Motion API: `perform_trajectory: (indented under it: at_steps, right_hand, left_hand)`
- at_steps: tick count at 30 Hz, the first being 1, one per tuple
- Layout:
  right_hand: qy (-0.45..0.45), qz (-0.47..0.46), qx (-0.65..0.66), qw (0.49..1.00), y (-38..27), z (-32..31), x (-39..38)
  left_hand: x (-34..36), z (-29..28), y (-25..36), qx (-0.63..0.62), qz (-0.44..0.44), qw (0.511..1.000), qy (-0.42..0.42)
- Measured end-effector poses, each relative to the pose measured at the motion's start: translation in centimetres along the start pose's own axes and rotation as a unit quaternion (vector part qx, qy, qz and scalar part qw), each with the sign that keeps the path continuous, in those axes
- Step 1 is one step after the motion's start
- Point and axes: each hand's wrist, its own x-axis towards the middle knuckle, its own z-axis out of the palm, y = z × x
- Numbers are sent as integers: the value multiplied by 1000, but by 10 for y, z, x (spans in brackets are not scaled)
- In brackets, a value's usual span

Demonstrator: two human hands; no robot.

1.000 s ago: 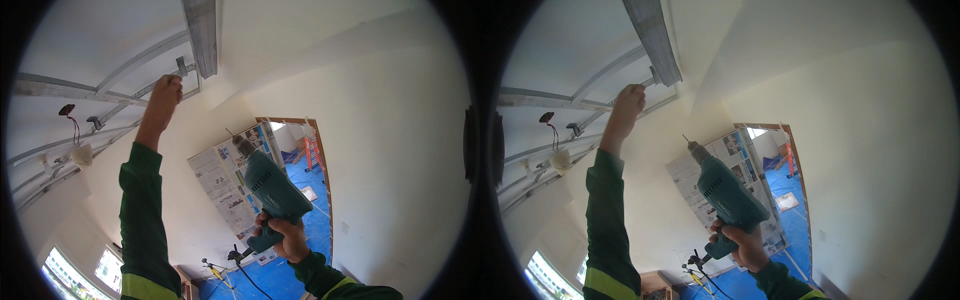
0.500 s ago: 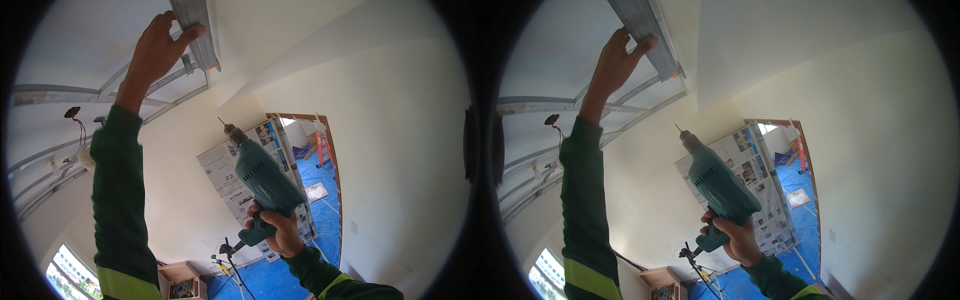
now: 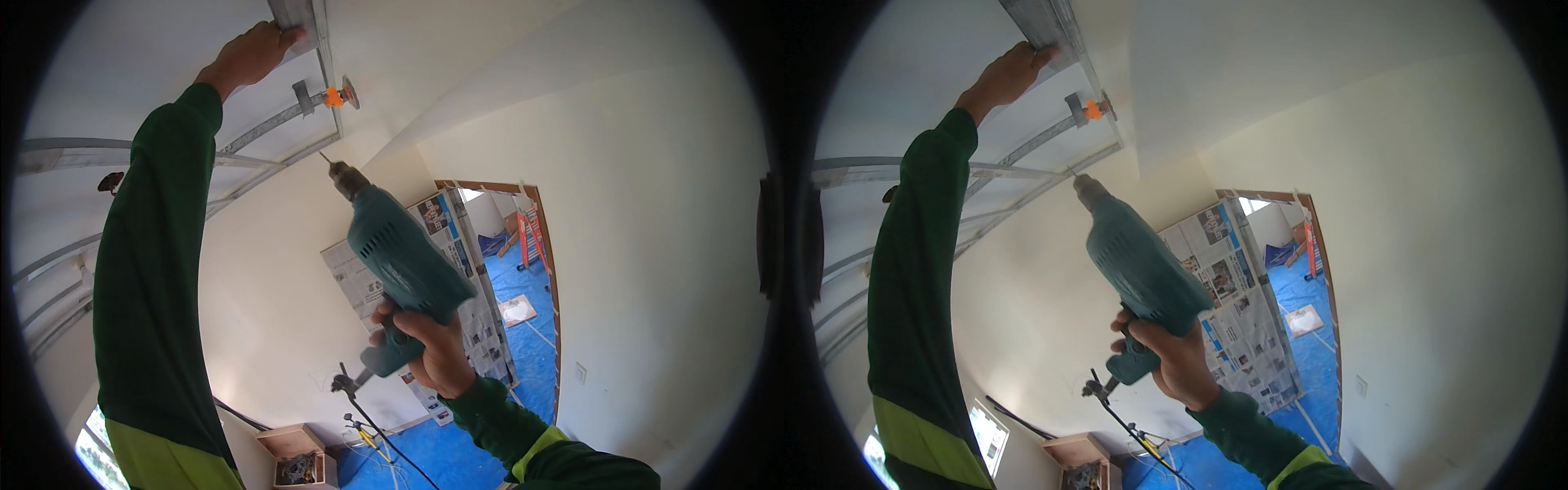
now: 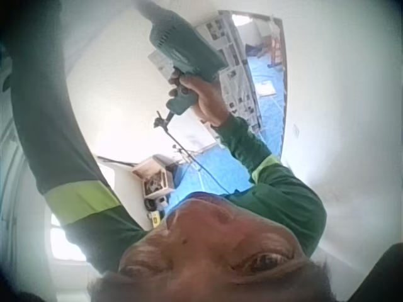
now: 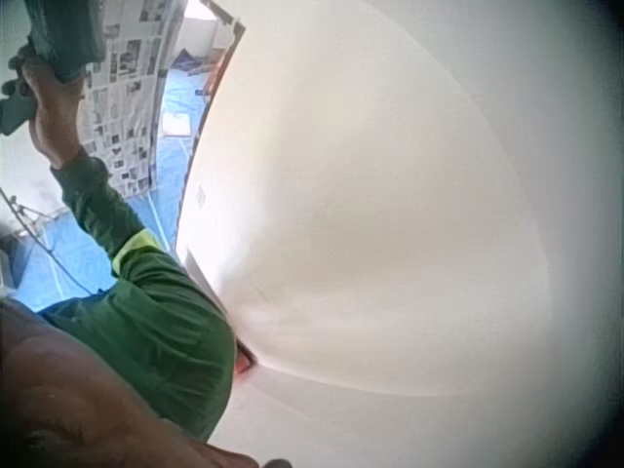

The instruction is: The person uses a cordless drill to fasten metal ceiling tracks to the ceiling, then switches to a manual rivet gun to secure additional points, and later uses a corded drill to continue fastening. The work occurs in a room with blue floor protection and construction materials.

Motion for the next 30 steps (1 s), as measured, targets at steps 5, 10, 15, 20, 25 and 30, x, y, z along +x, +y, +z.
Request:
perform_trajectory:
  at_steps: [5,10,15,20,25,30]
  right_hand:
    - [-39,-22,18,999,-7,5,-2]
    - [-56,-37,7,998,-14,12,-1]
    - [-81,-64,56,993,-3,27,13]
    - [-93,-91,122,984,19,42,60]
    - [-87,-99,163,978,36,43,103]
    - [-112,-117,166,973,36,41,123]
  left_hand:
    - [-5,-10,9,17,-44,999,-8]
    - [-22,-43,36,-51,-99,994,-9]
    - [-37,-84,66,-68,-130,988,-44]
    - [-40,-69,57,-80,-70,994,-15]
    - [-26,-5,20,90,2,996,9]
    - [-23,5,14,96,14,994,45]
